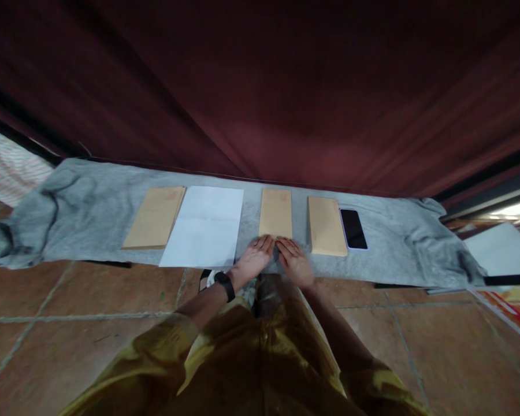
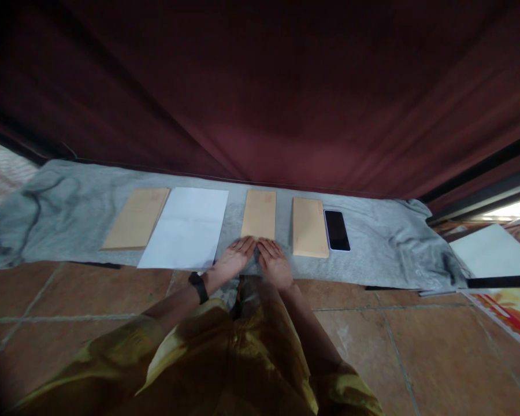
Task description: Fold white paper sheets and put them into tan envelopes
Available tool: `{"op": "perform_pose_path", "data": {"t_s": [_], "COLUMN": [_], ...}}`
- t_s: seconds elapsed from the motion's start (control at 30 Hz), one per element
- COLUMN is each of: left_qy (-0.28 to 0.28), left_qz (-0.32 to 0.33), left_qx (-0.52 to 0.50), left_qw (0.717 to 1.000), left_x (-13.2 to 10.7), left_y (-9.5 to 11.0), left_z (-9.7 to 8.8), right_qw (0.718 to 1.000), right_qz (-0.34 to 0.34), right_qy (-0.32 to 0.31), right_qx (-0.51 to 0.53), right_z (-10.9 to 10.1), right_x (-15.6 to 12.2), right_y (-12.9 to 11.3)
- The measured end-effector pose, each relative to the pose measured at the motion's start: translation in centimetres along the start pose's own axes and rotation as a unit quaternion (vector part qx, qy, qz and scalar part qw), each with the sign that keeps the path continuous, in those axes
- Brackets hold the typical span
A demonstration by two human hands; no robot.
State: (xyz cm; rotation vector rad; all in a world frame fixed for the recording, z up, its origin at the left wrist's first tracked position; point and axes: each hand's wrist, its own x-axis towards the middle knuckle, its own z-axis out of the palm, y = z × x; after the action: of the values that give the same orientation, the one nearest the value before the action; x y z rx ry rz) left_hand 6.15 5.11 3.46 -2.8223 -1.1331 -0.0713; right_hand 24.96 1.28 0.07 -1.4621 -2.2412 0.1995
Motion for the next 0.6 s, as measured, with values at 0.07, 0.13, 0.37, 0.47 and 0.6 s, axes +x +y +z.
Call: {"op": "perform_pose_path", "data": {"t_s": [0.07, 0.13, 0.37, 0.47, 0.6], "left_qy": [0.017, 0.026, 0.002, -0.017, -0.013], "left_qz": [-0.010, -0.015, -0.023, -0.032, -0.043], "left_qx": [-0.009, -0.017, 0.009, 0.022, 0.031], "left_qw": [1.000, 0.999, 1.000, 0.999, 0.999], "left_x": [-0.5, -0.7, -0.7, -0.5, -0.3], "left_y": [0.4, 0.5, 1.5, 2.2, 2.6], "left_z": [1.0, 1.7, 1.6, 1.4, 1.2], "right_qw": [1.000, 1.000, 0.999, 0.998, 0.998], "right_qz": [0.003, 0.007, 0.016, 0.021, 0.033], "right_qy": [-0.005, -0.010, -0.023, -0.024, -0.012], "right_qx": [-0.002, -0.006, -0.034, -0.048, -0.058], "right_z": [0.1, 0.2, 0.3, 0.4, 0.8], "right_x": [0.0, 0.2, 0.3, 0.1, -0.1], "right_y": [-0.3, -0.6, -1.6, -1.7, -1.5]}}
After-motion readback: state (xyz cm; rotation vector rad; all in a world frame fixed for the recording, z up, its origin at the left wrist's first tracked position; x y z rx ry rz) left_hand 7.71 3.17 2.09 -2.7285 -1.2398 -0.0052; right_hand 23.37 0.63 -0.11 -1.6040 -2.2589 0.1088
